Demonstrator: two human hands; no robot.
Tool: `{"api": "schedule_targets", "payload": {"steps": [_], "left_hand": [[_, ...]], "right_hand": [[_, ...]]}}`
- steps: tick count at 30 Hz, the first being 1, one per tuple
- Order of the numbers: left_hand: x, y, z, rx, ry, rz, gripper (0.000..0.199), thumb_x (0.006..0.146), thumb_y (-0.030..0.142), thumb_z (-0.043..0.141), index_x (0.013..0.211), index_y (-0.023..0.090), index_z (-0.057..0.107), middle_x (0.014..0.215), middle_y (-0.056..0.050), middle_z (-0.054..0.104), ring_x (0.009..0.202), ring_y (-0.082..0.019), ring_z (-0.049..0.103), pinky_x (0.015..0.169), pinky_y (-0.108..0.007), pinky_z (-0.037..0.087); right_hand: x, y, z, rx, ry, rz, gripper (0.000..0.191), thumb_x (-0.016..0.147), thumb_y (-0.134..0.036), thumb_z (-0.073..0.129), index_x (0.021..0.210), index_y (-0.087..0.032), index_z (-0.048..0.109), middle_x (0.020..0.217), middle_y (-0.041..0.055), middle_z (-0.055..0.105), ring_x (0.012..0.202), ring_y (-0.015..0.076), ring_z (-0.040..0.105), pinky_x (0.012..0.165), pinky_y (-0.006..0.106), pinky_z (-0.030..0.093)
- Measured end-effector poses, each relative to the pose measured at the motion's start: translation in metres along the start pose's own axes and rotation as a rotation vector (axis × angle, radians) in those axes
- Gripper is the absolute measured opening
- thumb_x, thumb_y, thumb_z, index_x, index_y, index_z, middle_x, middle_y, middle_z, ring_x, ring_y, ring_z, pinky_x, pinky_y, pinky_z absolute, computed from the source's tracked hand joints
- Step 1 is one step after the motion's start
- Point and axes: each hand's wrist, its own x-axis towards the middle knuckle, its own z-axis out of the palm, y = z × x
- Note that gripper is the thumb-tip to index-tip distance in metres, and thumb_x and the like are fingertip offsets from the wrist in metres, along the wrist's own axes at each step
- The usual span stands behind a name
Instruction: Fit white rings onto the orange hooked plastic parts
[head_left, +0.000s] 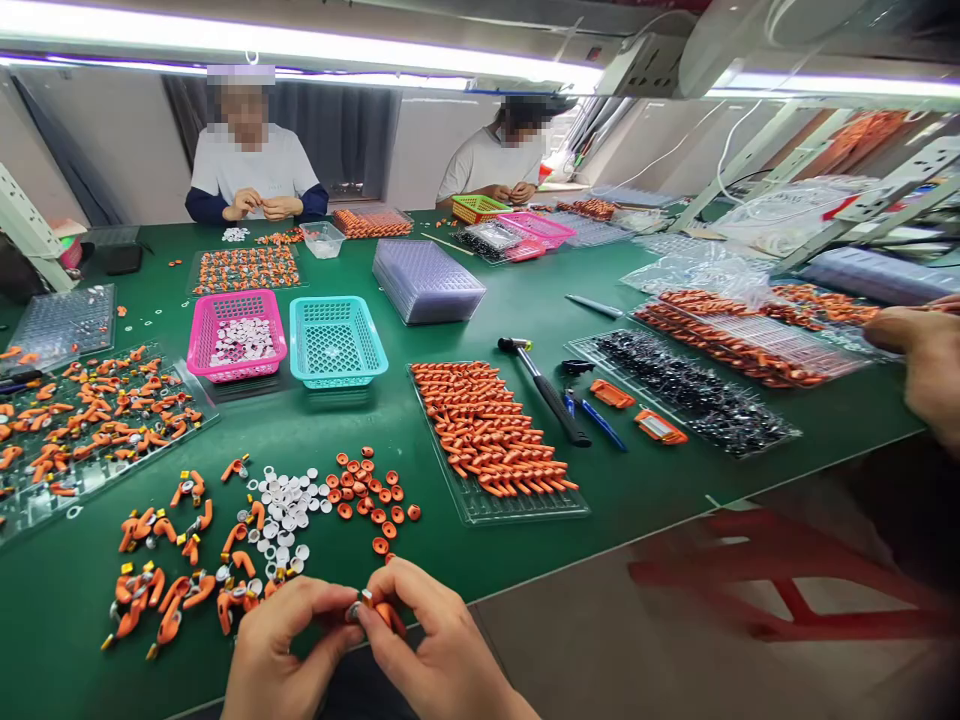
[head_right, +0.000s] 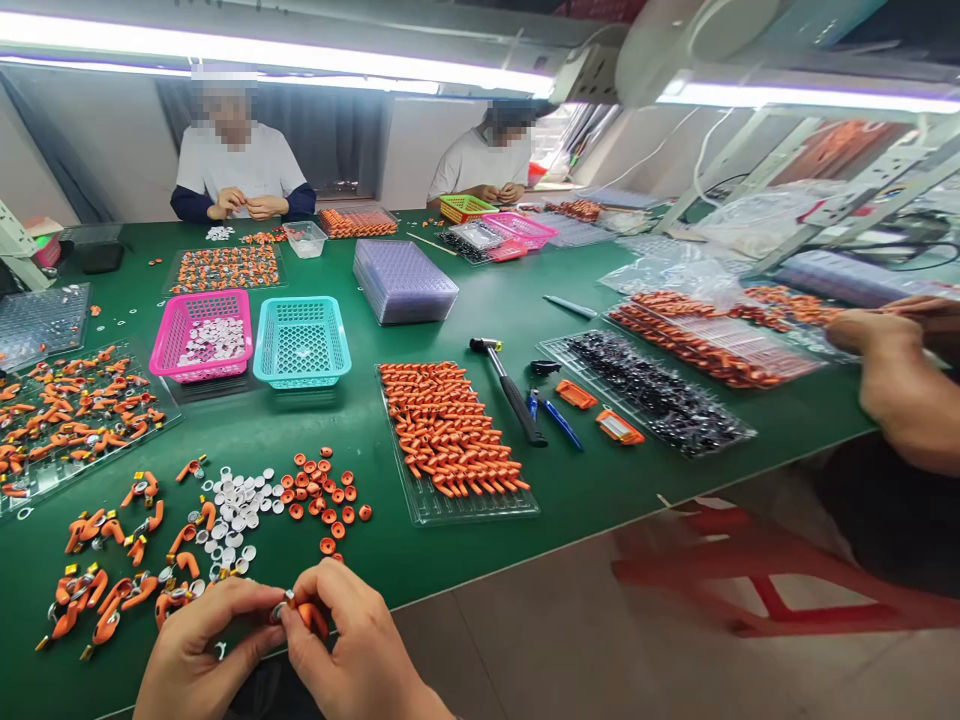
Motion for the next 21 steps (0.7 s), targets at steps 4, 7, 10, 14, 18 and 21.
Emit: {"api": "schedule_targets", "payload": {"steps": [4,7,10,14,18,21], "left_hand": [[-0.003,-0.001,-0.001,0.020,-0.002,0.034,0.022,0.080,0.011,0.073,0.092,0.029,0.075,0.080,0.005,0.078,0.070,-0.011,0.074,0.067,-0.012,0.056],[-0.008,-0.004,0.001,0.018,-0.004,0.037,0.018,0.084,0.015,0.071,0.095,0.029,0.073,0.082,0.005,0.077,0.071,-0.011,0.073,0.067,-0.013,0.055],[-0.012,-0.008,0.001,0.032,-0.007,0.045,0.017,0.086,0.017,0.069,0.097,0.029,0.072,0.083,0.004,0.077,0.072,-0.012,0.073,0.068,-0.014,0.055],[-0.012,-0.008,0.000,0.065,-0.016,0.094,0.025,0.084,0.010,0.070,0.101,0.028,0.071,0.086,0.003,0.077,0.074,-0.012,0.074,0.071,-0.015,0.056],[-0.011,-0.007,-0.001,-0.006,-0.006,0.022,0.017,0.082,0.017,0.075,0.094,0.029,0.074,0.078,0.005,0.077,0.067,-0.011,0.072,0.065,-0.013,0.056],[-0.013,-0.008,-0.001,-0.041,-0.009,-0.009,0.014,0.080,0.022,0.078,0.092,0.029,0.075,0.074,0.005,0.076,0.062,-0.011,0.070,0.061,-0.013,0.055]], "right_hand": [[0.000,-0.001,-0.001,0.004,-0.022,-0.012,0.016,0.089,-0.022,0.050,0.074,-0.020,0.053,0.067,0.0006,0.055,0.060,0.0149,0.054,0.057,0.025,0.043],[0.001,-0.002,-0.003,-0.003,-0.025,-0.038,0.016,0.090,-0.022,0.049,0.074,-0.019,0.054,0.067,0.0005,0.055,0.059,0.0145,0.054,0.056,0.024,0.043],[0.000,-0.002,-0.003,-0.006,-0.020,-0.049,0.016,0.089,-0.022,0.049,0.074,-0.019,0.055,0.067,0.0005,0.055,0.059,0.0142,0.054,0.056,0.024,0.043],[0.001,-0.004,-0.004,0.017,-0.032,-0.026,0.017,0.089,-0.024,0.049,0.074,-0.019,0.053,0.066,-0.0002,0.054,0.059,0.0140,0.053,0.055,0.024,0.042],[0.002,-0.006,-0.007,0.048,-0.080,-0.021,0.014,0.087,-0.023,0.050,0.074,-0.019,0.053,0.066,-0.0015,0.052,0.059,0.0135,0.051,0.055,0.023,0.040],[0.002,-0.006,-0.007,0.066,-0.094,-0.004,0.012,0.086,-0.023,0.050,0.075,-0.019,0.053,0.067,-0.0018,0.052,0.059,0.0135,0.050,0.056,0.024,0.039]]}}
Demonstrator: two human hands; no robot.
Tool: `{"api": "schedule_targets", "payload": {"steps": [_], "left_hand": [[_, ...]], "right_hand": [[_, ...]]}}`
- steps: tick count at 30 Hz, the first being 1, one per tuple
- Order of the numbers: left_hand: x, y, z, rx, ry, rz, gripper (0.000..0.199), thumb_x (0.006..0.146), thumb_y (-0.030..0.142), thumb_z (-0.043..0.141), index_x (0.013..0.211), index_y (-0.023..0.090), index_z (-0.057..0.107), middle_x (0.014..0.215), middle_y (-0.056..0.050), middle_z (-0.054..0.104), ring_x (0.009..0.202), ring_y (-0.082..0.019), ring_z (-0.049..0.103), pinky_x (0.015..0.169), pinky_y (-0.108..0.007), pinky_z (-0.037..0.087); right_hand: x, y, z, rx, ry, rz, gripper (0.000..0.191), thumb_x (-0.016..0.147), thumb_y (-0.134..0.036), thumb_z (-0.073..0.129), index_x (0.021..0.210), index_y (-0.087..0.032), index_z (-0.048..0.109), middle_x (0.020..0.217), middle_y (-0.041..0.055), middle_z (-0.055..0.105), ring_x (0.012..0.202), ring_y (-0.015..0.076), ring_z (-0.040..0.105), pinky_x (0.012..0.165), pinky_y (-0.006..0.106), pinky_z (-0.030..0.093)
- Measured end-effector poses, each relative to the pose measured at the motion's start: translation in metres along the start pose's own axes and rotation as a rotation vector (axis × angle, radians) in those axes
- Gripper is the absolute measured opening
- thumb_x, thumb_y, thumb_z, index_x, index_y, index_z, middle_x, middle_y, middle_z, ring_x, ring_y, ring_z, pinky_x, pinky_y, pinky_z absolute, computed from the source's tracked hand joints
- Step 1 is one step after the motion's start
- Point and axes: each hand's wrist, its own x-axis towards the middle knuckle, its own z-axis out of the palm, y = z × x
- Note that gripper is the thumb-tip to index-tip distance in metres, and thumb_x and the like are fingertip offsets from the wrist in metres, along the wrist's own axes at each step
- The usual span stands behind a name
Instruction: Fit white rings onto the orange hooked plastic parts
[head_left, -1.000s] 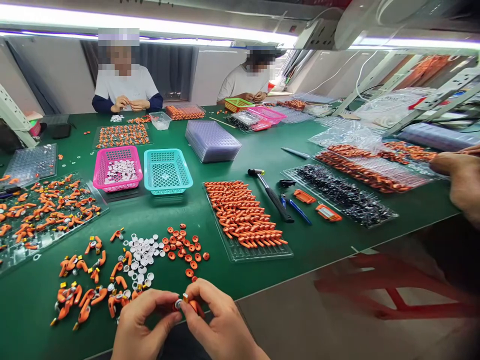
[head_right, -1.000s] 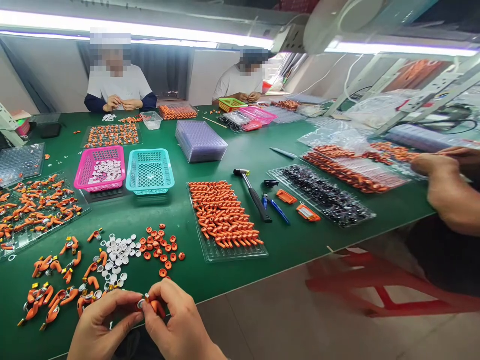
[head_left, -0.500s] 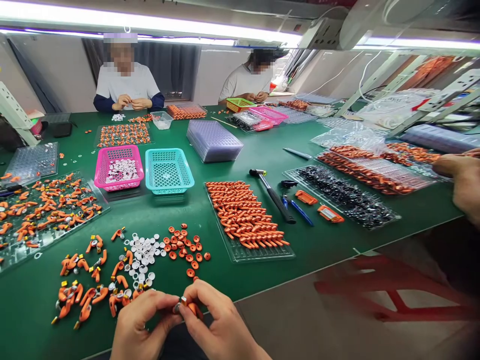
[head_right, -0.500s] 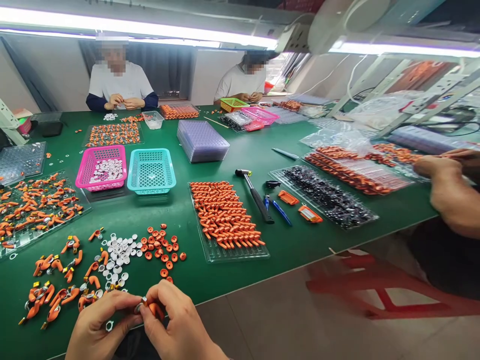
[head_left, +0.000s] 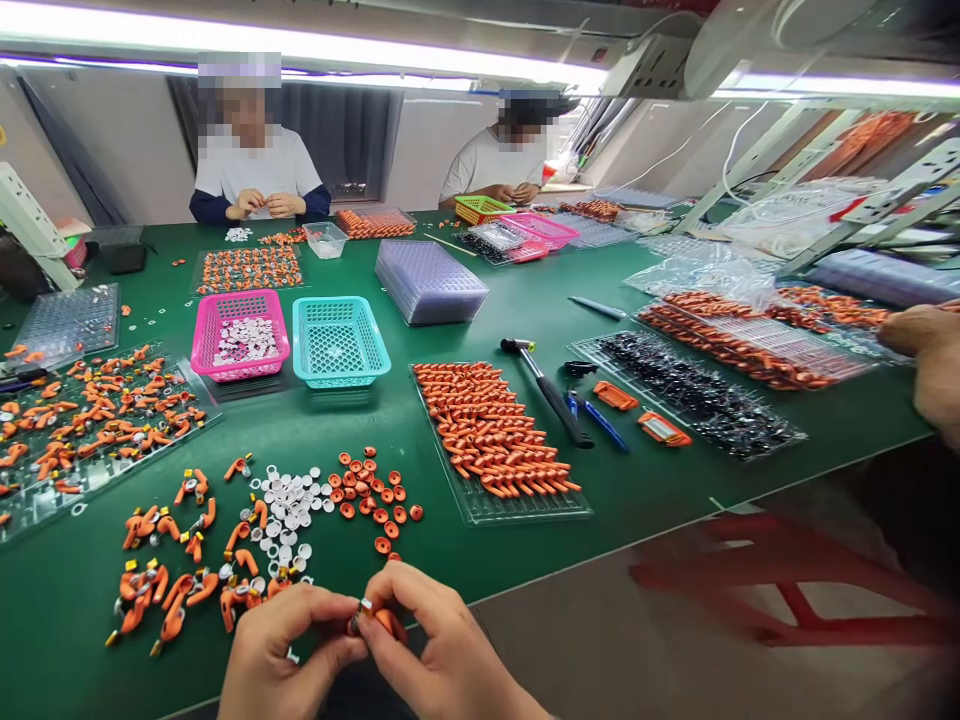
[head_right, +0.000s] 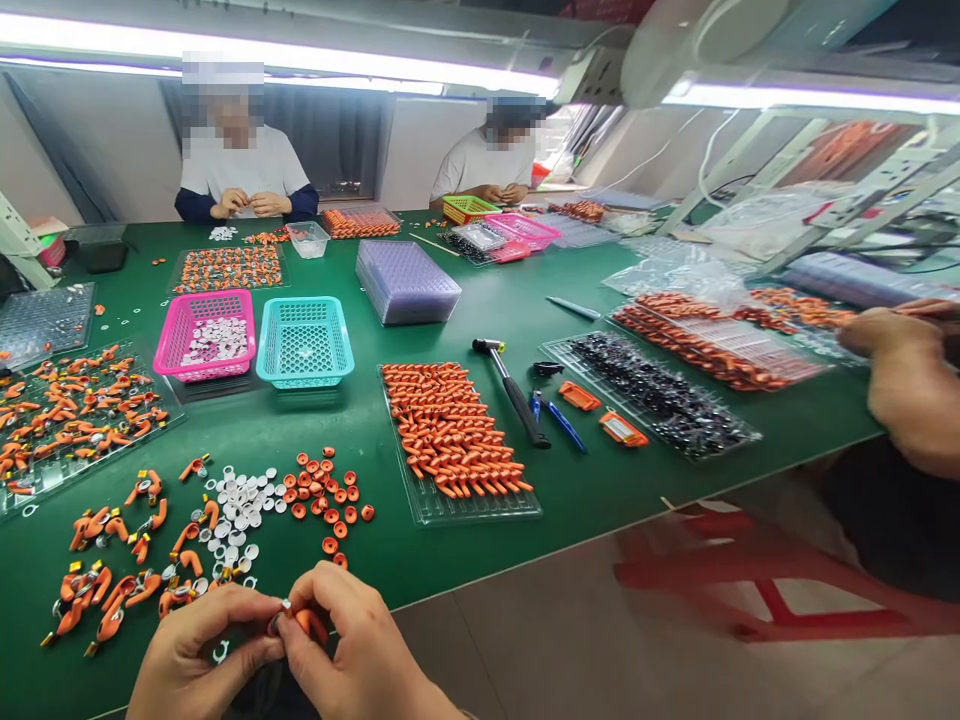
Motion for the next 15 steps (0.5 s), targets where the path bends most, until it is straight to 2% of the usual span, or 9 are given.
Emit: {"api": "schedule_targets", "payload": {"steps": [3,7,12,15], "left_hand": [[-0.0025,-0.0030,0.0006,0.004,0.002,0.037,0.017,0.083,0.018,0.074,0.096,0.028,0.074,0.079,0.003,0.077,0.068,-0.012,0.071,0.065,-0.015,0.055],[-0.0023,-0.0044,0.0005,-0.012,-0.018,0.076,0.022,0.085,0.014,0.071,0.102,0.029,0.072,0.086,0.002,0.076,0.075,-0.013,0.072,0.070,-0.017,0.055],[0.0006,-0.0027,-0.0019,-0.040,-0.041,0.087,0.020,0.087,0.019,0.070,0.104,0.030,0.073,0.081,0.001,0.070,0.070,-0.013,0.067,0.062,-0.018,0.053],[-0.0006,-0.0034,-0.0024,-0.046,-0.012,0.086,0.020,0.089,0.021,0.069,0.106,0.031,0.075,0.077,0.001,0.064,0.066,-0.013,0.062,0.059,-0.018,0.052]], "right_hand": [[0.0019,0.0002,0.0000,0.066,-0.036,0.056,0.012,0.086,-0.024,0.051,0.075,-0.020,0.051,0.067,-0.0024,0.050,0.061,0.0138,0.048,0.057,0.025,0.038],[0.0065,-0.0009,-0.0038,0.277,-0.103,0.197,0.012,0.084,-0.029,0.057,0.081,-0.019,0.050,0.073,-0.0020,0.050,0.067,0.0147,0.047,0.062,0.026,0.039],[0.0103,-0.0009,-0.0083,0.494,-0.251,0.243,0.028,0.086,-0.043,0.060,0.082,-0.016,0.055,0.071,-0.0027,0.047,0.065,0.0129,0.039,0.061,0.026,0.034],[0.0101,0.0011,-0.0045,0.596,-0.268,0.268,0.041,0.085,-0.055,0.063,0.080,-0.015,0.055,0.069,-0.0035,0.046,0.063,0.0118,0.037,0.059,0.026,0.030]]}}
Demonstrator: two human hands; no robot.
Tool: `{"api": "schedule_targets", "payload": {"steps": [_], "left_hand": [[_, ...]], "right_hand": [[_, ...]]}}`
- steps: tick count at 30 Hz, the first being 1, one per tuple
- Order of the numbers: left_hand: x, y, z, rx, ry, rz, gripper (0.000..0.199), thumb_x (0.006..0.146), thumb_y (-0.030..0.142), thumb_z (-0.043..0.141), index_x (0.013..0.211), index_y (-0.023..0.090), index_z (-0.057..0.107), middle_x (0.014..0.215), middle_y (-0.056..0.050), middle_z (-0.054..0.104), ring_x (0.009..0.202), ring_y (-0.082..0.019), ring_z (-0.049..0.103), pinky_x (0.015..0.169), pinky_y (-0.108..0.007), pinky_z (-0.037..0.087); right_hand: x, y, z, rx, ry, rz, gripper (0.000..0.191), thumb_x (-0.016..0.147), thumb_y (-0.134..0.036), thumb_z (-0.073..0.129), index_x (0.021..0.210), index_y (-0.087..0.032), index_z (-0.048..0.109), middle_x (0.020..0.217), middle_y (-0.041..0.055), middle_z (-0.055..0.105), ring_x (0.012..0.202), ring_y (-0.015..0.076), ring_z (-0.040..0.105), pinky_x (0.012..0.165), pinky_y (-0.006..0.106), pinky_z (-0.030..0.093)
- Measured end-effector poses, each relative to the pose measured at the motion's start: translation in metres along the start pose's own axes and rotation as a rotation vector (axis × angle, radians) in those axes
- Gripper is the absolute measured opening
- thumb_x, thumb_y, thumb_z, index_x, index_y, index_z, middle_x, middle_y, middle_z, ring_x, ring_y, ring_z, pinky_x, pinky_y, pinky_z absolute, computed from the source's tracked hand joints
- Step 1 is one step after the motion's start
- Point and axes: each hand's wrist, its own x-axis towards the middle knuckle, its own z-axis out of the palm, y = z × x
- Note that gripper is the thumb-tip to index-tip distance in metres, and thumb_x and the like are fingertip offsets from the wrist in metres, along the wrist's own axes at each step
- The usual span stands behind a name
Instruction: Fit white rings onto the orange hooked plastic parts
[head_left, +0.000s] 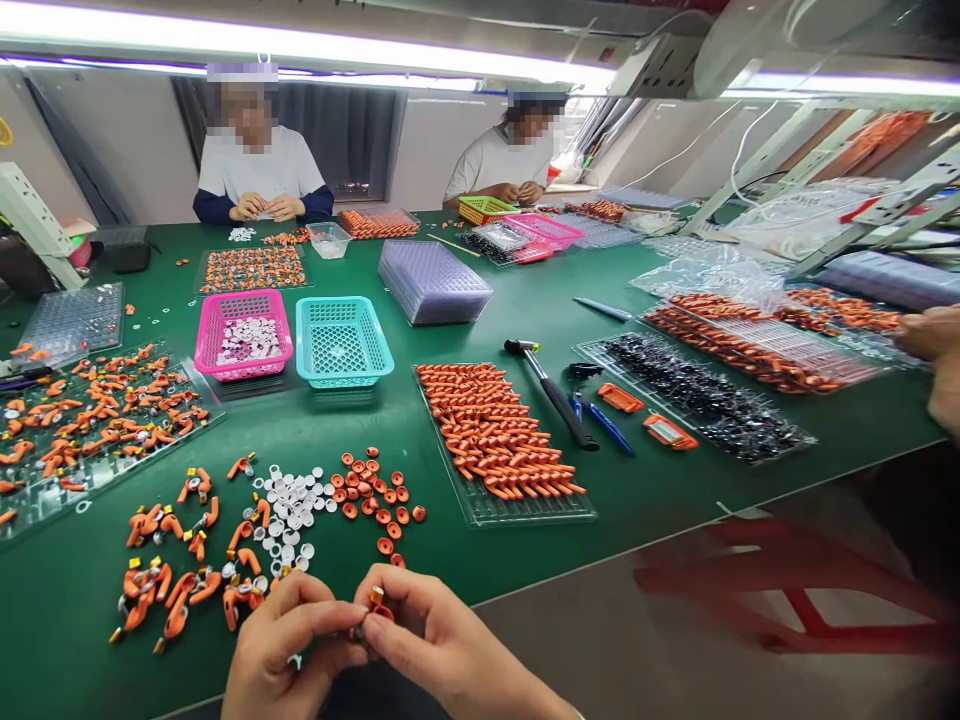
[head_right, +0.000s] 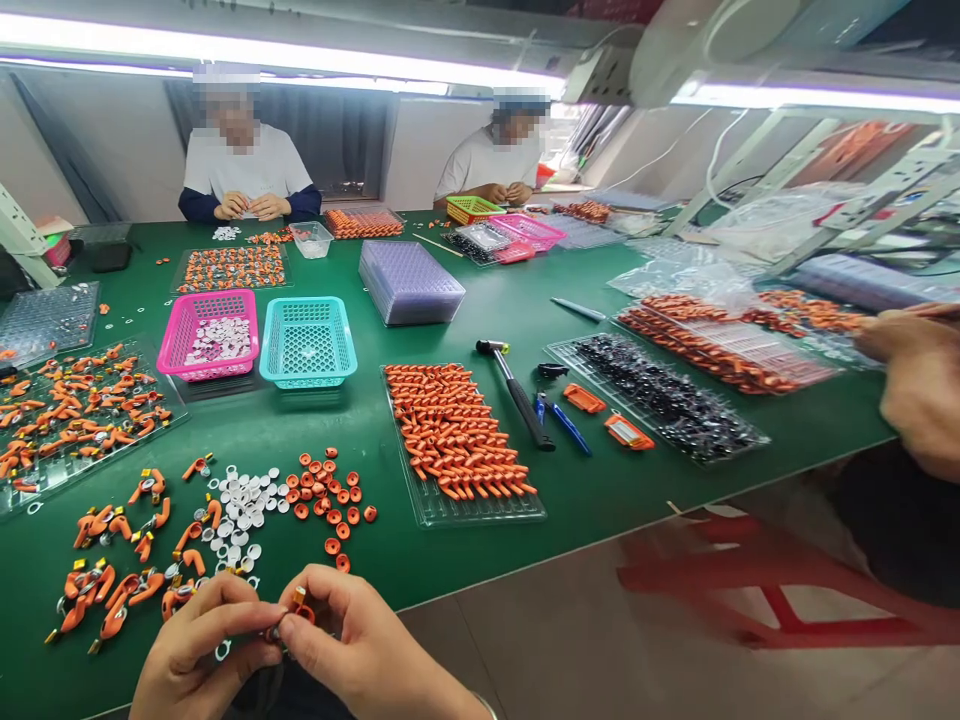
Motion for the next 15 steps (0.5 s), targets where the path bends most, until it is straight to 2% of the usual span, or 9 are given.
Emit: {"api": "schedule_targets", "payload": {"steps": [4,10,12,15], "left_hand": [[-0.004,0.000,0.002,-0.051,0.014,0.010,0.026,0.089,0.015,0.066,0.107,0.031,0.075,0.078,0.001,0.062,0.066,-0.013,0.060,0.058,-0.018,0.051],[-0.003,-0.001,0.007,-0.203,0.085,-0.218,0.013,0.082,0.021,0.074,0.090,0.029,0.080,0.075,0.000,0.064,0.067,-0.014,0.061,0.061,-0.019,0.050],[-0.002,-0.004,0.007,-0.275,0.067,-0.279,0.010,0.082,0.027,0.076,0.090,0.029,0.081,0.074,-0.001,0.063,0.068,-0.015,0.061,0.062,-0.021,0.051],[-0.002,-0.009,0.007,-0.410,0.059,-0.379,0.013,0.081,0.035,0.076,0.092,0.028,0.081,0.077,-0.002,0.061,0.068,-0.016,0.060,0.059,-0.023,0.052]], "right_hand": [[0.003,0.011,0.010,0.155,0.036,-0.003,0.050,0.077,-0.064,0.069,0.074,-0.018,0.049,0.067,-0.0061,0.043,0.061,0.0096,0.035,0.057,0.023,0.030],[0.007,0.031,0.025,0.290,0.215,-0.029,0.054,0.073,-0.066,0.073,0.071,-0.020,0.044,0.061,-0.0093,0.044,0.050,0.0059,0.037,0.050,0.020,0.029],[0.008,0.033,0.024,0.349,0.206,-0.019,0.051,0.074,-0.063,0.074,0.070,-0.020,0.046,0.057,-0.0090,0.047,0.047,0.0061,0.041,0.050,0.020,0.033],[0.009,0.031,0.016,0.446,0.103,0.006,0.043,0.075,-0.054,0.078,0.074,-0.015,0.058,0.060,-0.0041,0.058,0.053,0.0085,0.052,0.057,0.022,0.040]]}}
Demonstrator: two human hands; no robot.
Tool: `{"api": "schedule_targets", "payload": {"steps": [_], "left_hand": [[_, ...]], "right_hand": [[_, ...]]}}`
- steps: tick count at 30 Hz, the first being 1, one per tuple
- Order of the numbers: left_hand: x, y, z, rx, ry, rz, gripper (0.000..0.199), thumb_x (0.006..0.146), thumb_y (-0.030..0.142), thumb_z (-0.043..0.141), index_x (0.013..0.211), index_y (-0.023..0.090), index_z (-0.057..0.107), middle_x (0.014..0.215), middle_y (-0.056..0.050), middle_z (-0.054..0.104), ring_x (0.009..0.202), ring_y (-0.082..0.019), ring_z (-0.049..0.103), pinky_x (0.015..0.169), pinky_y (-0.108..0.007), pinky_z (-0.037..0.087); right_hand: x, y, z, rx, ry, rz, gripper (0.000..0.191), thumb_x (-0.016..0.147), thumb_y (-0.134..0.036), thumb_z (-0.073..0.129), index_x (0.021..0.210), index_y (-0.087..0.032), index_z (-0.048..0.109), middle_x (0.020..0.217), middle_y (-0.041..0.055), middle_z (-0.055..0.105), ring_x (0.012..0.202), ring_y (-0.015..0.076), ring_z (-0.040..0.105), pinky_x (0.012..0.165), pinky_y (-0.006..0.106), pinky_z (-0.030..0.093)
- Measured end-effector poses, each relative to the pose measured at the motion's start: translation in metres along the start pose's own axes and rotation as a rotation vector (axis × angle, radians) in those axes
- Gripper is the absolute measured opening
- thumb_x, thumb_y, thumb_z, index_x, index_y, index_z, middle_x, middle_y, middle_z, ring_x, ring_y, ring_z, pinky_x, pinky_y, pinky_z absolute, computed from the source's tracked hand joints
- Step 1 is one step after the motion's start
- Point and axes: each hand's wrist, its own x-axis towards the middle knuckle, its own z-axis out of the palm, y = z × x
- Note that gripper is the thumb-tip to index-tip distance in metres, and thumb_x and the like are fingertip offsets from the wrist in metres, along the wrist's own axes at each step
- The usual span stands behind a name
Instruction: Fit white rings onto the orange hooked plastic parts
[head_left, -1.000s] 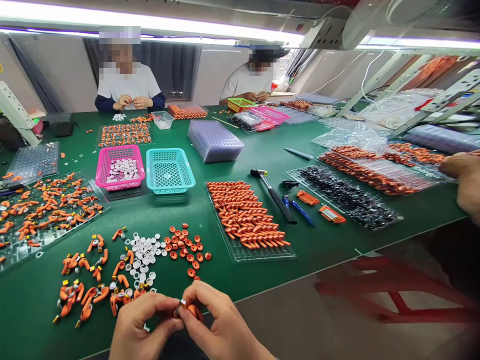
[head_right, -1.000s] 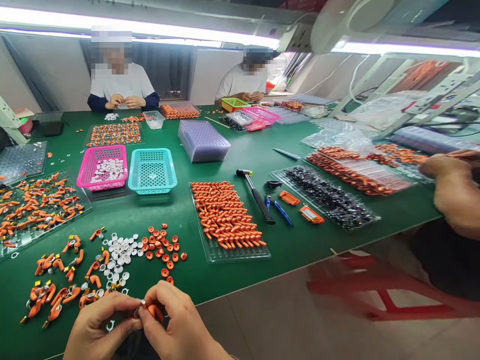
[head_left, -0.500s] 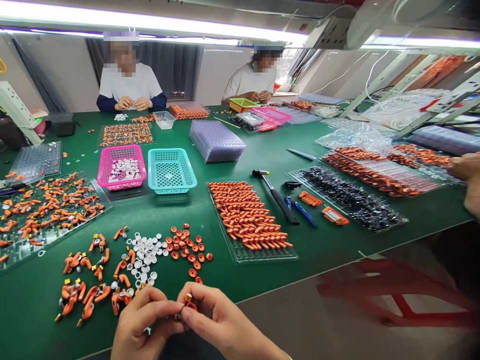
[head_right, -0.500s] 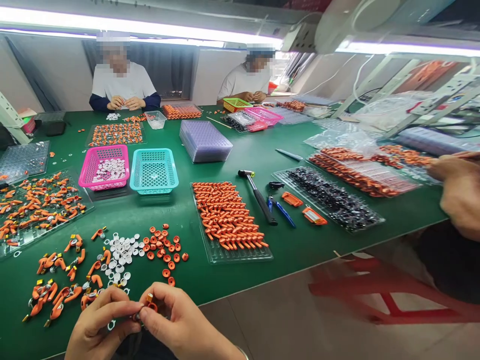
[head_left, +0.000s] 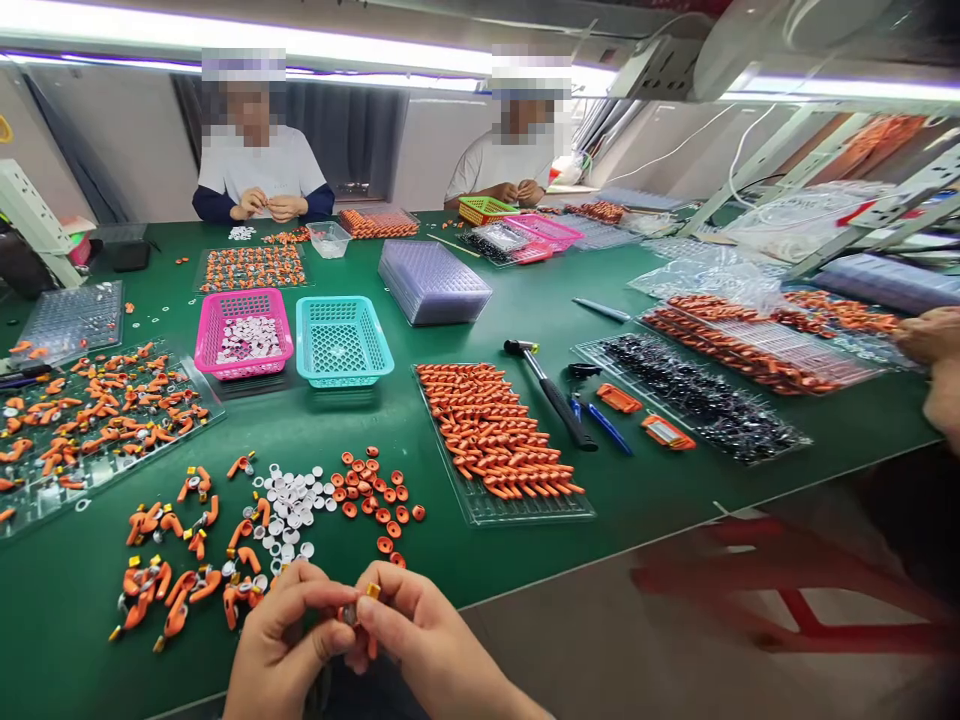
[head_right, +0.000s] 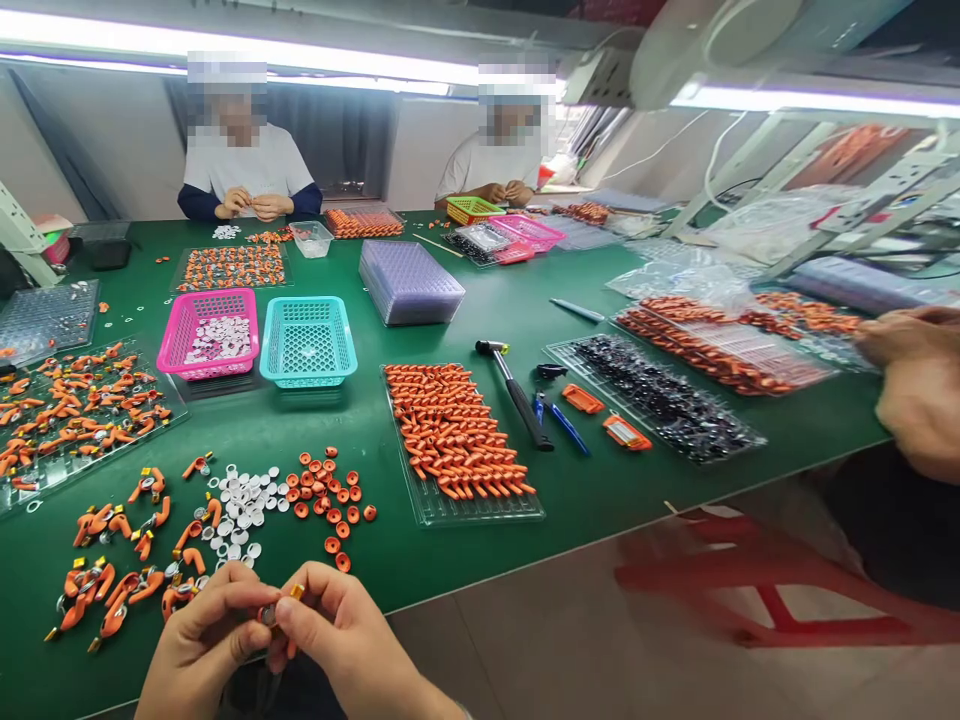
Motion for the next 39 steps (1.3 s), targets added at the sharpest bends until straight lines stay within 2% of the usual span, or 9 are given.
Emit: {"api": "schedule_targets", "payload": {"steps": [4,16,18,21,23,29,32,36,39], "left_hand": [[-0.001,-0.001,-0.003,-0.040,0.021,-0.040,0.015,0.080,0.036,0.078,0.091,0.026,0.081,0.079,-0.002,0.059,0.071,-0.017,0.059,0.061,-0.024,0.052],[0.002,0.013,-0.002,0.054,0.022,0.113,0.013,0.079,0.035,0.080,0.090,0.027,0.081,0.078,-0.002,0.064,0.072,-0.015,0.062,0.062,-0.020,0.053],[0.005,0.018,-0.003,0.074,0.030,0.128,0.013,0.077,0.035,0.081,0.088,0.027,0.082,0.077,-0.002,0.067,0.072,-0.016,0.065,0.063,-0.020,0.054],[0.004,0.021,-0.004,0.070,0.033,0.094,0.013,0.076,0.033,0.082,0.088,0.027,0.082,0.081,-0.004,0.075,0.077,-0.019,0.070,0.069,-0.022,0.058],[0.001,0.019,-0.005,0.039,0.038,0.030,0.014,0.074,0.031,0.084,0.088,0.027,0.082,0.086,-0.005,0.079,0.080,-0.020,0.073,0.071,-0.023,0.059],[-0.004,0.022,0.003,-0.048,0.200,-0.102,0.023,0.062,0.038,0.091,0.076,0.023,0.081,0.075,-0.003,0.079,0.071,-0.020,0.074,0.067,-0.023,0.061],[-0.002,0.023,0.005,-0.031,0.191,0.005,0.019,0.064,0.036,0.091,0.075,0.024,0.082,0.075,-0.003,0.080,0.071,-0.019,0.074,0.067,-0.022,0.061],[0.002,0.022,0.000,0.031,0.088,0.222,0.010,0.073,0.027,0.086,0.082,0.025,0.083,0.075,-0.005,0.080,0.068,-0.020,0.075,0.062,-0.023,0.063],[0.003,0.021,-0.002,0.071,0.048,0.269,0.008,0.075,0.025,0.084,0.083,0.025,0.083,0.074,-0.005,0.079,0.064,-0.019,0.074,0.057,-0.022,0.062]], "right_hand": [[0.000,-0.008,-0.004,0.042,-0.034,0.034,0.038,0.074,-0.046,0.083,0.083,-0.013,0.067,0.071,-0.0012,0.064,0.062,0.0099,0.058,0.068,0.025,0.045],[-0.005,-0.017,0.004,-0.095,-0.042,-0.065,0.036,0.081,-0.049,0.075,0.088,-0.018,0.057,0.078,-0.0013,0.059,0.067,0.0109,0.056,0.068,0.025,0.046],[-0.008,-0.017,0.004,-0.209,0.009,-0.184,0.028,0.086,-0.044,0.071,0.091,-0.020,0.058,0.083,0.0001,0.059,0.073,0.0139,0.058,0.070,0.028,0.049],[-0.012,-0.019,0.003,-0.606,0.126,-0.546,0.005,0.090,-0.023,0.065,0.094,-0.023,0.063,0.089,0.0021,0.059,0.084,0.0177,0.060,0.077,0.031,0.051],[-0.015,-0.021,0.003,-0.862,0.140,-0.727,0.017,0.087,-0.011,0.064,0.096,-0.025,0.067,0.092,0.0036,0.060,0.085,0.0185,0.062,0.078,0.031,0.052],[-0.019,-0.023,0.006,-1.099,0.169,-0.854,0.024,0.086,-0.010,0.066,0.103,-0.026,0.072,0.089,0.0063,0.060,0.079,0.0209,0.063,0.072,0.035,0.056],[-0.019,-0.022,0.006,-1.112,0.189,-0.866,0.024,0.087,-0.010,0.066,0.103,-0.026,0.073,0.082,0.0053,0.059,0.075,0.0202,0.060,0.067,0.034,0.055],[-0.018,-0.017,0.005,-1.084,0.194,-0.876,0.025,0.088,-0.011,0.066,0.106,-0.027,0.074,0.077,0.0040,0.056,0.071,0.0200,0.058,0.064,0.033,0.053],[-0.016,-0.012,0.006,-1.032,0.187,-0.892,0.024,0.089,-0.011,0.066,0.106,-0.026,0.074,0.074,0.0032,0.057,0.067,0.0184,0.056,0.061,0.031,0.051]]}}
